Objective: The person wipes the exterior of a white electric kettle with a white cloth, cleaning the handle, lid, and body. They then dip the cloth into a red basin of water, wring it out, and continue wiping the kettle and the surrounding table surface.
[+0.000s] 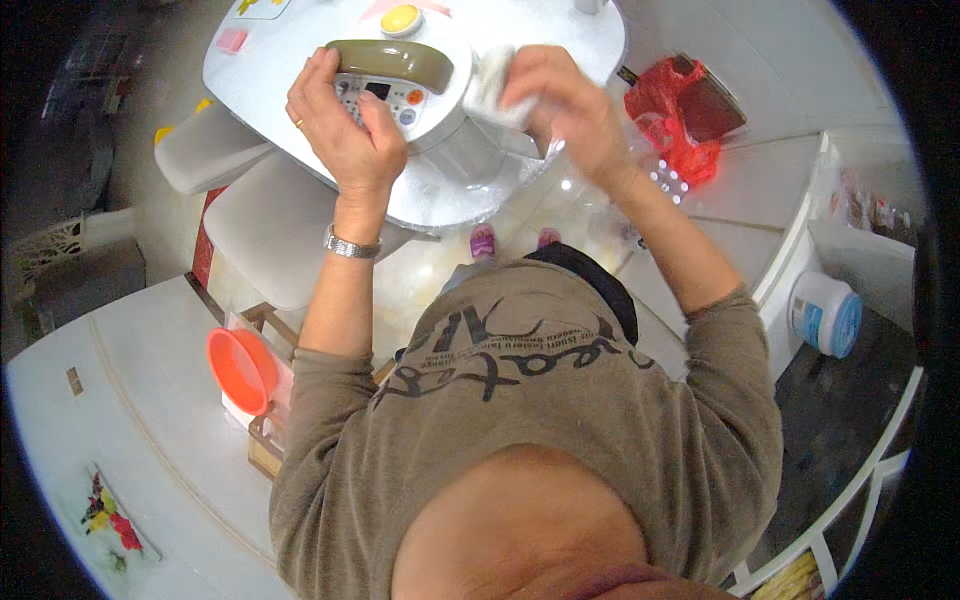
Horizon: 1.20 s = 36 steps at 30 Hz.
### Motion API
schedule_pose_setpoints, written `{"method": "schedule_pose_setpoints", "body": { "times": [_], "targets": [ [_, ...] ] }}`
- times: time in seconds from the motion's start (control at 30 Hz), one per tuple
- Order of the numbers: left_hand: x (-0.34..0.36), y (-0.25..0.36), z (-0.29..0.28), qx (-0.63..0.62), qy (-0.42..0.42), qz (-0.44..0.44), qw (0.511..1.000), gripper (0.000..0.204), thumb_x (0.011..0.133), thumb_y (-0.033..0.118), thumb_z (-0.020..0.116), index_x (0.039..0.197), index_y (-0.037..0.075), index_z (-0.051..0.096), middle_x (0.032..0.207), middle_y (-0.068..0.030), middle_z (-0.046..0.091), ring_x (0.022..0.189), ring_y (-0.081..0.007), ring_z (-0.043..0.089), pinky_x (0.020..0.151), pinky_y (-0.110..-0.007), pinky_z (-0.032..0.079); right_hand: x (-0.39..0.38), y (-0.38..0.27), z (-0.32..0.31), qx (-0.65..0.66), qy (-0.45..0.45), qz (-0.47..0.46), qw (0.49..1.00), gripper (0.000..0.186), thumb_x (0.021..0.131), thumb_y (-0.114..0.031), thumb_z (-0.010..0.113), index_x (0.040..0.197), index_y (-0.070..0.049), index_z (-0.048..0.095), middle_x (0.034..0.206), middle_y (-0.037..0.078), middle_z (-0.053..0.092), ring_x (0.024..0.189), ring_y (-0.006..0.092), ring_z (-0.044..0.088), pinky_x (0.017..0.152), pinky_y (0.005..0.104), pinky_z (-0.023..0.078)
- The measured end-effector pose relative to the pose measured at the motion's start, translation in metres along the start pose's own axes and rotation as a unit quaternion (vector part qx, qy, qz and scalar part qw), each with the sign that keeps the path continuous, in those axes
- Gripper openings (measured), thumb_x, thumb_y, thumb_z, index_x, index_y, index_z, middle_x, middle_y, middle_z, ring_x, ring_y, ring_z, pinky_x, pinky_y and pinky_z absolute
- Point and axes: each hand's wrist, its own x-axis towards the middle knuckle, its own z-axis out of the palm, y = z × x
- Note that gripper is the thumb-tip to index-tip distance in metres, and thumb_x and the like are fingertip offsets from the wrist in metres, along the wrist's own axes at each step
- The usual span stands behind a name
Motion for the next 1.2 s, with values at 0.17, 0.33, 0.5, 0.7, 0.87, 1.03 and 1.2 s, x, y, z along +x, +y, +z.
{"method": "schedule_pose_setpoints", "body": {
  "times": [0.17, 0.33, 0.5, 0.7, 0.87, 1.03, 1.2],
  "targets": [
    [0.0, 0.003, 0.003, 0.008, -0.006, -0.009, 1.0, 0.045, 0.073, 0.006, 0.047, 0.117, -0.007, 0.045, 0.118, -0.0219, 0.046, 0.11, -0.0332, 0.04, 0.095, -0.041, 0.031, -0.008, 0.018, 0.027, 0.178, 0.186, 0.177, 0.95, 0.032, 0.08, -0.008, 0.054, 0.111, -0.003, 0.055, 0.117, 0.012, 0.051, 0.107, 0.0247, 0.05, 0.093, 0.0331, 0.037],
    [-0.002, 0.008, 0.002, 0.028, -0.026, -0.025, 0.999, 0.046, 0.074, 0.007, 0.048, 0.117, -0.007, 0.044, 0.118, -0.0221, 0.044, 0.11, -0.0328, 0.039, 0.094, -0.04, 0.034, -0.025, 0.004, 0.054, -0.239, 0.157, -0.032, 0.958, 0.056, 0.073, 0.005, 0.056, 0.127, -0.008, 0.048, 0.131, 0.014, 0.04, 0.116, 0.0286, 0.042, 0.093, 0.0363, 0.036],
    [-0.001, 0.013, 0.001, 0.042, -0.037, -0.042, 0.998, 0.045, 0.074, 0.007, 0.048, 0.117, -0.007, 0.044, 0.118, -0.0215, 0.043, 0.108, -0.0322, 0.04, 0.092, -0.039, 0.035, -0.054, 0.038, 0.061, -0.242, 0.199, -0.086, 0.946, 0.055, 0.074, -0.006, 0.06, 0.127, -0.01, 0.045, 0.122, 0.014, 0.044, 0.107, 0.0319, 0.049, 0.084, 0.0413, 0.042],
    [0.002, 0.02, 0.0, 0.046, -0.043, -0.04, 0.997, 0.045, 0.074, 0.006, 0.048, 0.117, -0.007, 0.043, 0.117, -0.0218, 0.044, 0.107, -0.0331, 0.04, 0.094, -0.041, 0.031, -0.107, 0.059, 0.068, -0.128, 0.148, 0.128, 0.972, 0.058, 0.084, -0.008, 0.052, 0.135, 0.004, 0.026, 0.133, 0.022, 0.034, 0.126, 0.0353, 0.032, 0.106, 0.0403, 0.028],
    [0.003, 0.013, 0.001, 0.051, -0.026, -0.029, 0.998, 0.045, 0.074, 0.007, 0.048, 0.117, -0.007, 0.043, 0.116, -0.0219, 0.045, 0.11, -0.0339, 0.039, 0.098, -0.043, 0.027, -0.09, 0.046, 0.055, -0.032, 0.157, 0.163, 0.974, 0.047, 0.089, -0.017, 0.051, 0.128, 0.004, 0.036, 0.12, 0.021, 0.046, 0.112, 0.0313, 0.047, 0.093, 0.0378, 0.039],
    [0.001, 0.013, 0.002, 0.037, -0.027, -0.031, 0.998, 0.045, 0.074, 0.008, 0.048, 0.117, -0.007, 0.043, 0.116, -0.0217, 0.045, 0.111, -0.034, 0.038, 0.099, -0.043, 0.027, -0.029, 0.024, 0.025, 0.046, 0.085, 0.196, 0.976, 0.041, 0.094, -0.035, 0.04, 0.112, 0.001, 0.049, 0.087, 0.018, 0.061, 0.081, 0.0304, 0.06, 0.075, 0.0378, 0.045],
    [-0.001, 0.008, 0.0, 0.037, -0.027, -0.026, 0.999, 0.045, 0.074, 0.009, 0.047, 0.117, -0.007, 0.043, 0.116, -0.0212, 0.045, 0.11, -0.0328, 0.039, 0.096, -0.041, 0.031, -0.009, 0.047, 0.026, 0.07, 0.017, 0.278, 0.958, 0.052, 0.095, -0.044, 0.031, 0.092, -0.001, 0.059, 0.086, 0.012, 0.061, 0.079, 0.0215, 0.056, 0.077, 0.033, 0.042]
  ]
}}
